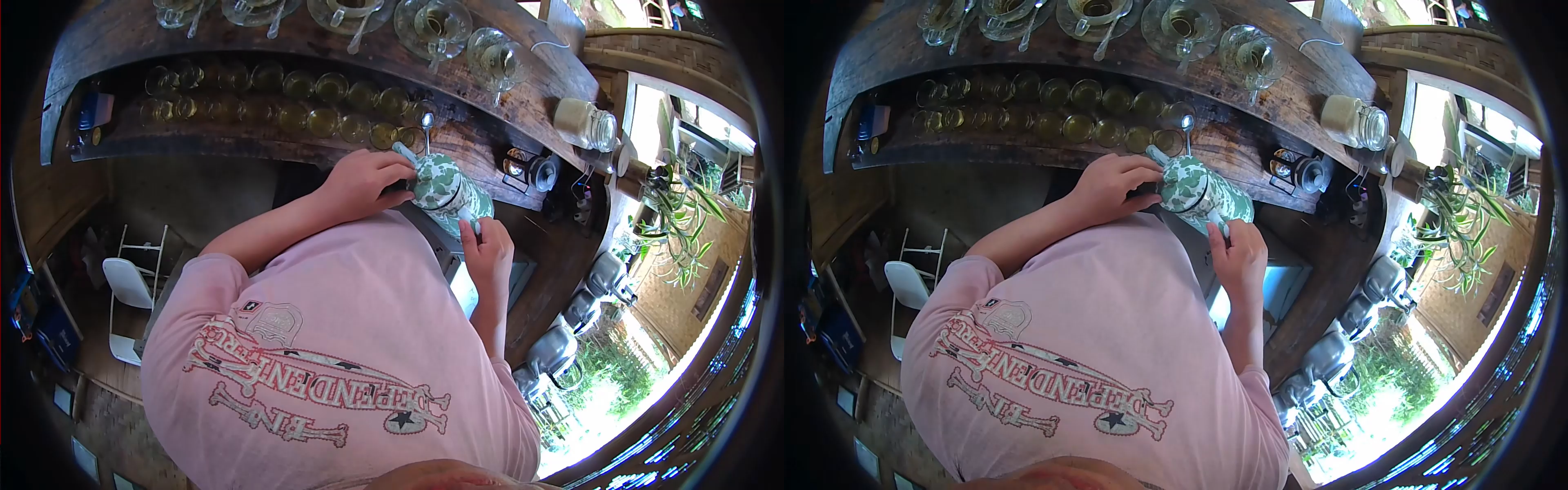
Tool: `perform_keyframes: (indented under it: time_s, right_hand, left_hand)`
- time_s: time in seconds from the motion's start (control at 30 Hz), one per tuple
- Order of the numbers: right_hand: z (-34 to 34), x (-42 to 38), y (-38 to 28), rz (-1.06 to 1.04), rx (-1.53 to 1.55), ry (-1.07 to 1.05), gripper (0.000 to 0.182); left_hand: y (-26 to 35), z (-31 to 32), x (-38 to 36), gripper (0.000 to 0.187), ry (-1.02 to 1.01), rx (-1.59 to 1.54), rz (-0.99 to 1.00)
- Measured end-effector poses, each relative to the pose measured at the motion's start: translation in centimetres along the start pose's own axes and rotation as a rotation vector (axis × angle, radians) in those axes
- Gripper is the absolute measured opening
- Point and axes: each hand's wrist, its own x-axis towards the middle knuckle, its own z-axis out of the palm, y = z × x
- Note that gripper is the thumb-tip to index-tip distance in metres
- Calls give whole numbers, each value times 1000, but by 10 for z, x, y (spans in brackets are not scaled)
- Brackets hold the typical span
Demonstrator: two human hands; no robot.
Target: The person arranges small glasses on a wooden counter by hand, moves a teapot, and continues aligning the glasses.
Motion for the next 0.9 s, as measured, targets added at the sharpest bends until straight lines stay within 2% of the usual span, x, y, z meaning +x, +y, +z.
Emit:
perform_keyframes:
  time_s: [0.57,0.7,0.9]
  right_hand:
    - [10,-9,27,125,165,6,38]
    - [19,-22,58,227,378,-32,40]
    - [43,-50,102,384,795,-49,40]
  left_hand:
    - [-1,6,7,35,2,43,99]
    - [10,7,15,35,-22,58,150]
    - [36,16,35,46,-125,144,270]
